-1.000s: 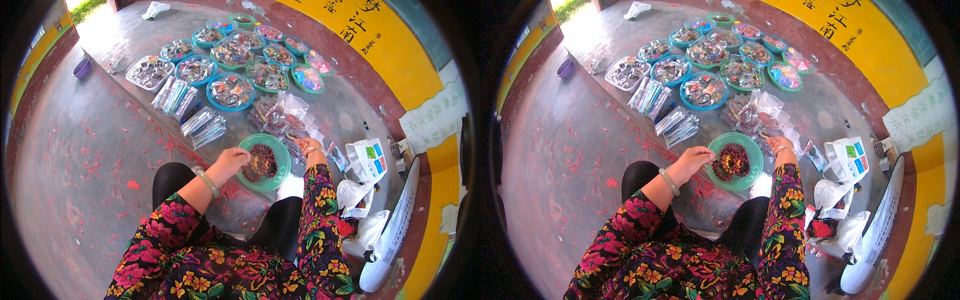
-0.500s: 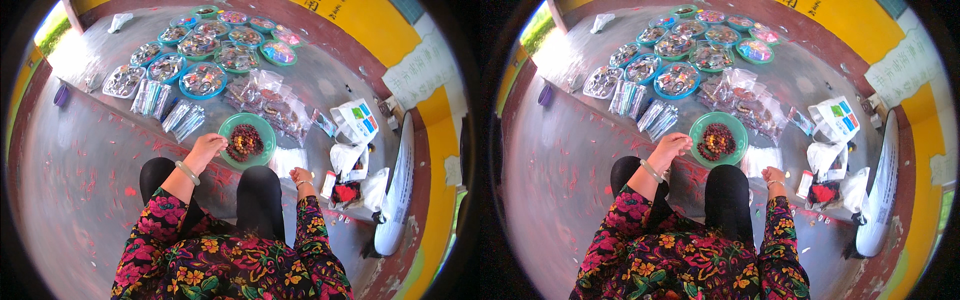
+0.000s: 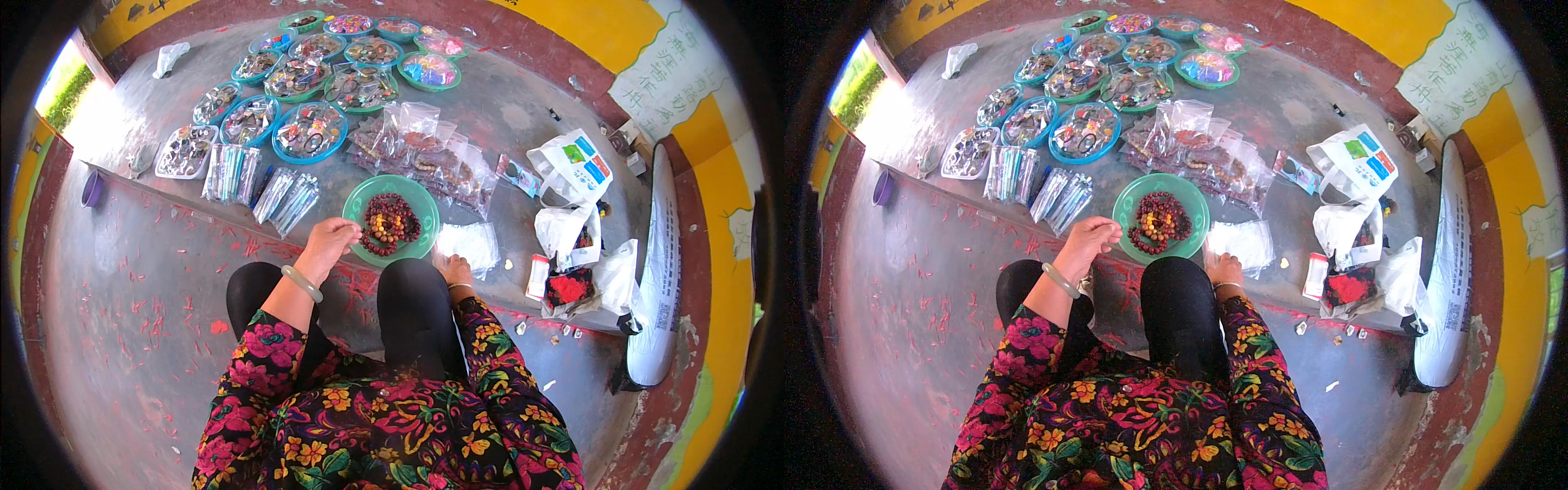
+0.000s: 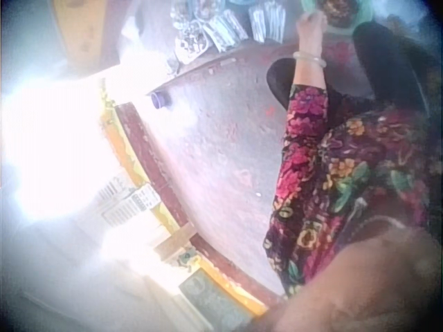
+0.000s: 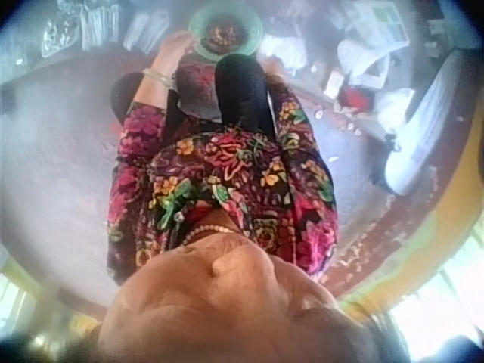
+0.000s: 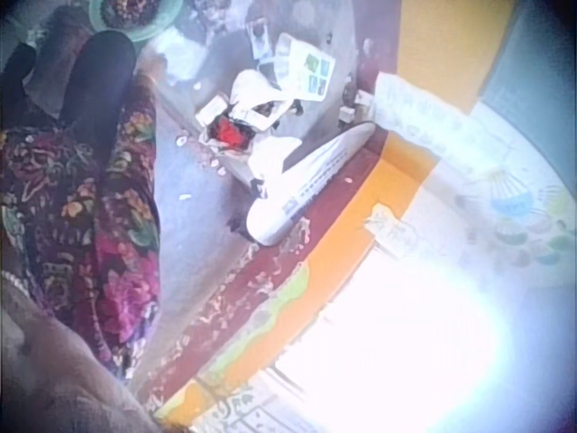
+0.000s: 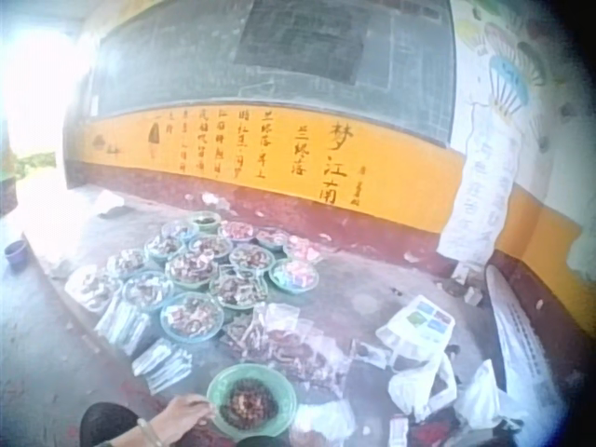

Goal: The person sits on the floor and repeatedly scoops red beads from a green bowl into small plastic bags using a white scoop. The person then places the filled bags onto a pile of similar packages on the floor.

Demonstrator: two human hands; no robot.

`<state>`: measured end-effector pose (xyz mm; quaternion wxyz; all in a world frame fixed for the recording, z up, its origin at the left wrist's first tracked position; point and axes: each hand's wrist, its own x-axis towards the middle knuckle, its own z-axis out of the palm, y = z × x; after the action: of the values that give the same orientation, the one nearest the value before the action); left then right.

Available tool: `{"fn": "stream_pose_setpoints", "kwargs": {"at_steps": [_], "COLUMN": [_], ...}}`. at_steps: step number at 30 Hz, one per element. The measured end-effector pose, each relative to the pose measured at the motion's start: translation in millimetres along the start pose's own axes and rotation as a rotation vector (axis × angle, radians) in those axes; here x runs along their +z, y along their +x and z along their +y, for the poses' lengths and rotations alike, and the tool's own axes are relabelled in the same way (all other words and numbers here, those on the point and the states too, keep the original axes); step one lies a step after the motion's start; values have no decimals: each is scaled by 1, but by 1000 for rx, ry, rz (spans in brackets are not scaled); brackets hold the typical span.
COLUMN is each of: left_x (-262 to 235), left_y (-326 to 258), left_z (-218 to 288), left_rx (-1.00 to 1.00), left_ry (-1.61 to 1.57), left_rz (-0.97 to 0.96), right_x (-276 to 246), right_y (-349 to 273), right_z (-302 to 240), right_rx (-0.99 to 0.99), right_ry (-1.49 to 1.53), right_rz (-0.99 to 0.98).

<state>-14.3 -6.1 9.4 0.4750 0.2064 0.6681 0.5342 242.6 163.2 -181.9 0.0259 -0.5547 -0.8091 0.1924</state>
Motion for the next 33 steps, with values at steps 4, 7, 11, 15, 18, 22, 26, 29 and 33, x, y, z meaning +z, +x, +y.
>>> {"fn": "stream_pose_setpoints", "kwargs": {"at_steps": [4, 7, 11, 15, 18, 22, 26, 29, 33], "left_x": [3, 2, 2, 3, 2, -2, -5, -10, -14], "left_y": [-2, -2, -1, 0, -2, -5, -5, 1, 5], "left_z": [2, 2, -1, 0, 2, 3, 4, 0, -1], "left_rx": [-21, -19, -12, -4, 3, -7, 3, 98, 245], "left_ry": [23, 29, 40, 52, 55, 32, 32, 36, 161], "left_rz": [1, 0, 7, 6, 4, 28, 38, 23, 90], "right_x": [11, 17, 12, 12, 10, -16, -79, -125, -145], "right_y": [2, 11, 17, 23, 28, 34, 34, 28, 7], "right_z": [5, 12, 20, 34, 49, 60, 14, -46, -127], "right_rx": [-1, 20, 26, 85, 176, 213, 165, -113, -354], "right_ry": [-52, -43, -46, 66, 119, 145, 590, 633, 1007], "right_rz": [99, 56, -10, 7, 114, 354, 332, 202, -301]}}
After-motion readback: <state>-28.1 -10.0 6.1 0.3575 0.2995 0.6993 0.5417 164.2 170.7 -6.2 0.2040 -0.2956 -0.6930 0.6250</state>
